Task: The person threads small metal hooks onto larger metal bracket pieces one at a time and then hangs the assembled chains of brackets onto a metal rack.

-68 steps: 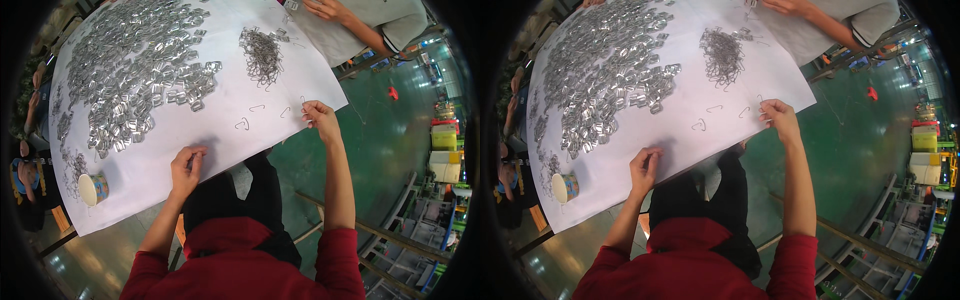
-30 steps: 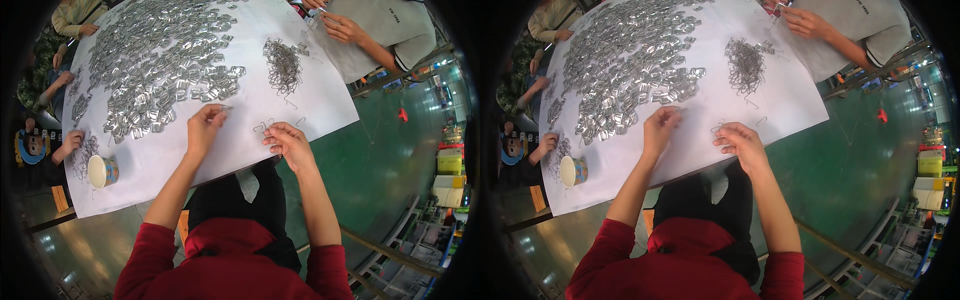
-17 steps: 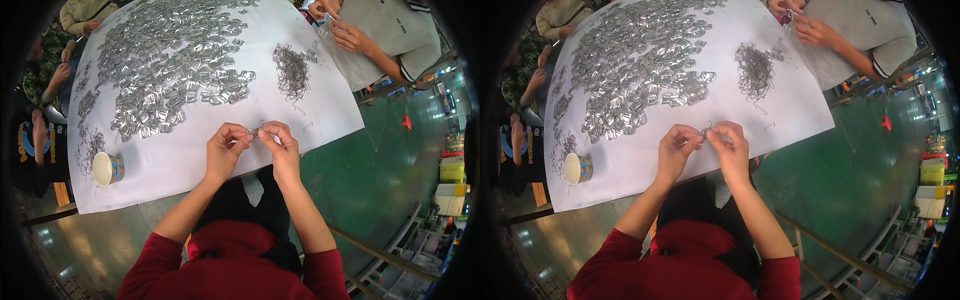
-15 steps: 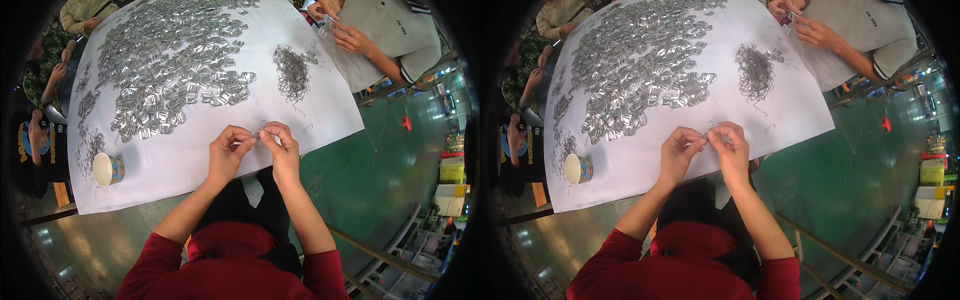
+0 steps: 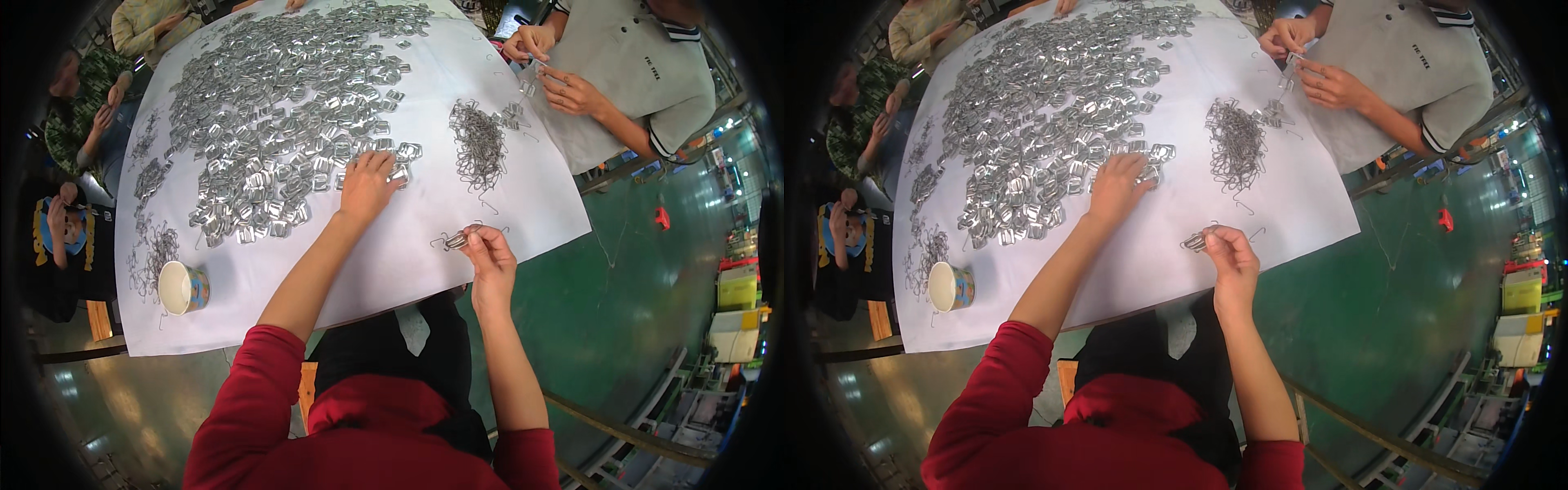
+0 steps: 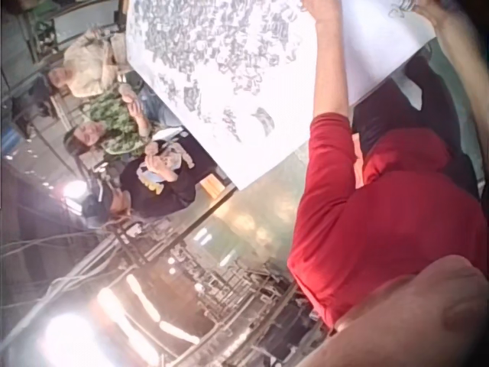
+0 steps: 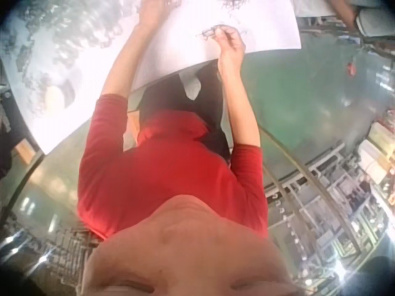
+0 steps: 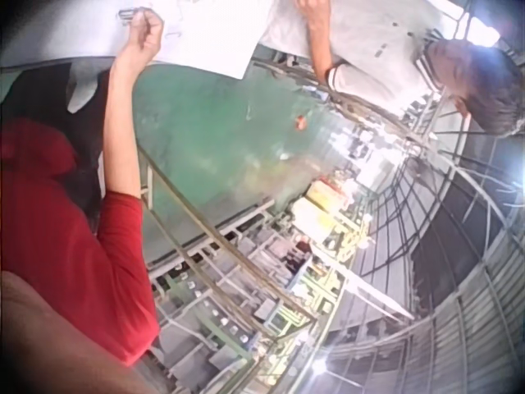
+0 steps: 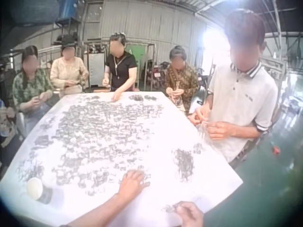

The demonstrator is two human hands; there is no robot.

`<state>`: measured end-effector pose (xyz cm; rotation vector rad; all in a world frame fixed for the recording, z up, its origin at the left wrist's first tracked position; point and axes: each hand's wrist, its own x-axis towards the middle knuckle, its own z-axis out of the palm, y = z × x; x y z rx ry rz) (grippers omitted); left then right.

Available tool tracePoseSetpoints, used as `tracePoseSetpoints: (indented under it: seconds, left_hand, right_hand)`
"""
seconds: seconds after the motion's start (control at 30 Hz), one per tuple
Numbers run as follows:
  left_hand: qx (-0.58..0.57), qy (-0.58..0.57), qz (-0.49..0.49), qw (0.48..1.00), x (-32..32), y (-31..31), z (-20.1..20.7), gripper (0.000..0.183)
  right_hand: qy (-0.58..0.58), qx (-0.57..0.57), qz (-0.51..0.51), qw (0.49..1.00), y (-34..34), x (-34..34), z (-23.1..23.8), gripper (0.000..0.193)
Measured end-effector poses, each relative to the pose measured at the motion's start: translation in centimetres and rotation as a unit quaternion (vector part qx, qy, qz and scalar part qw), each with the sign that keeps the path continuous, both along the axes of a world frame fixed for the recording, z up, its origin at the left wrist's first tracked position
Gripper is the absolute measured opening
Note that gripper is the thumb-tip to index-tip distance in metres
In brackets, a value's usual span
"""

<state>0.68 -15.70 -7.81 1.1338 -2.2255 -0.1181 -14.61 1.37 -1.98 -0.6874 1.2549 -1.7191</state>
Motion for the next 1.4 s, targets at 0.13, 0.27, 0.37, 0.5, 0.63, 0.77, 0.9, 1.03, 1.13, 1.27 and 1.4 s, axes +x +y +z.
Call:
tracePoseSetpoints:
  seconds: [0.13,0.27,0.37,0.5,0.63,0.77,0.9,1.03,1.13,1.27,1.4]
  left_hand:
    - [0.027,-0.06,-0.047,0.997,1.2,2.2,-0.8,0.025]
    - [0.014,0.038,-0.021,0.999,2.3,4.4,0.3,0.023]
    - [0.025,0.098,-0.011,0.995,3.3,4.5,1.8,0.022]
    - [0.45,0.283,-0.052,0.845,5.4,3.7,4.6,0.024]
    - [0.54,0.329,-0.09,0.769,5.5,4.6,8.5,0.024]
    - [0.541,0.267,-0.094,0.792,5.3,5.1,10.2,0.022]
    - [0.537,0.216,-0.096,0.81,5.1,5.1,11.1,0.023]
    - [0.529,0.177,-0.124,0.821,4.7,5.1,11.9,0.026]
    - [0.493,0.134,-0.147,0.847,4.1,5.3,11.6,0.031]
    - [0.437,0.149,-0.119,0.879,4.3,5.3,10.7,0.025]
    - [0.358,0.143,-0.103,0.917,4.3,5.3,11.5,0.018]
  right_hand:
    - [0.008,0.004,0.018,1.0,0.1,0.5,-0.7,0.01]
    - [0.019,0.046,0.067,0.997,-0.1,2.1,-0.6,0.01]
    - [0.029,0.061,0.106,0.992,-0.5,2.8,-1.0,0.01]
    - [0.083,0.058,0.17,0.98,-1.6,3.3,-0.6,0.009]
    - [0.166,0.056,0.206,0.963,-2.9,3.7,-0.3,0.01]
    - [0.201,0.029,0.206,0.957,-3.9,4.2,-0.2,0.011]
    - [0.25,0.012,0.201,0.947,-4.1,4.5,0.6,0.011]
    - [0.295,0.013,0.178,0.939,-4.1,3.7,-0.1,0.012]
    - [0.34,-0.011,0.178,0.923,-4.2,2.5,-1.3,0.013]
    - [0.362,0.015,0.104,0.926,-6.1,-1.9,-1.8,0.013]
    - [0.585,0.132,0.017,0.8,-7.8,-11.5,-5.4,0.01]
